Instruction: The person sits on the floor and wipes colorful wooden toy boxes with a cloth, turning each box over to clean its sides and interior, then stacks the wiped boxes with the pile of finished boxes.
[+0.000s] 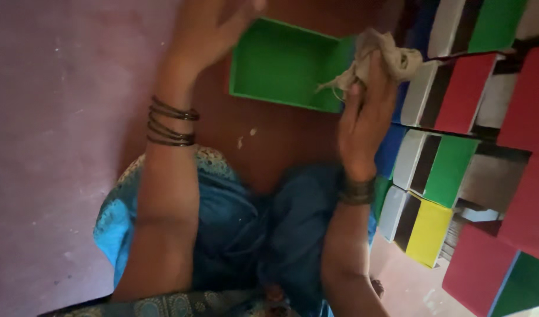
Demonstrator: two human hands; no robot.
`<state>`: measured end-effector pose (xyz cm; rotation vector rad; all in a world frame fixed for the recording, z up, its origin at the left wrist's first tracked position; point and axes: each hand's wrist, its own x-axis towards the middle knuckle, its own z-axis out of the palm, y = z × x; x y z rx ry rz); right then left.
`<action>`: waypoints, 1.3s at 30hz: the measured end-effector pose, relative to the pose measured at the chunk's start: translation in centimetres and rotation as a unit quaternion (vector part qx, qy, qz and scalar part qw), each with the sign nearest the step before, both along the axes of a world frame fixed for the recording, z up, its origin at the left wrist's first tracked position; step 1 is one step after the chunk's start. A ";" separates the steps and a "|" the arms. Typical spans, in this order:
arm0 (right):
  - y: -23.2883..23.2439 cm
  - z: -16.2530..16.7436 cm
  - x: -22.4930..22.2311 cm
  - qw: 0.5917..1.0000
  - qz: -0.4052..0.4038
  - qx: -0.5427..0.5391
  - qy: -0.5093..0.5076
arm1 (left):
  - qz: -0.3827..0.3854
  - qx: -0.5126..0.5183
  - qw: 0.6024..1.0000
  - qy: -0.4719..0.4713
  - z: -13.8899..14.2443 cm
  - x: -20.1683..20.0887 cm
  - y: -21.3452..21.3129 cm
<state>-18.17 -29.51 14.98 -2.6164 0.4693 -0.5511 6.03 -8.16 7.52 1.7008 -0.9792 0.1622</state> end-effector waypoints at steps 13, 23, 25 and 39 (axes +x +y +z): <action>4.7 3.0 4.0 0.990 0.140 0.019 -0.019 | -0.040 0.118 0.976 0.176 -0.9 0.2 -0.6; 8.8 -0.3 7.1 0.981 0.125 0.014 0.148 | -0.060 0.099 0.979 0.165 -0.1 -0.4 -0.5; 9.1 -1.2 7.2 0.979 0.136 -0.010 0.152 | -0.056 0.147 0.967 0.202 0.0 -0.2 -0.3; 7.2 -1.3 5.7 0.988 0.090 -0.085 0.094 | 0.013 0.164 0.980 0.112 0.3 0.1 0.2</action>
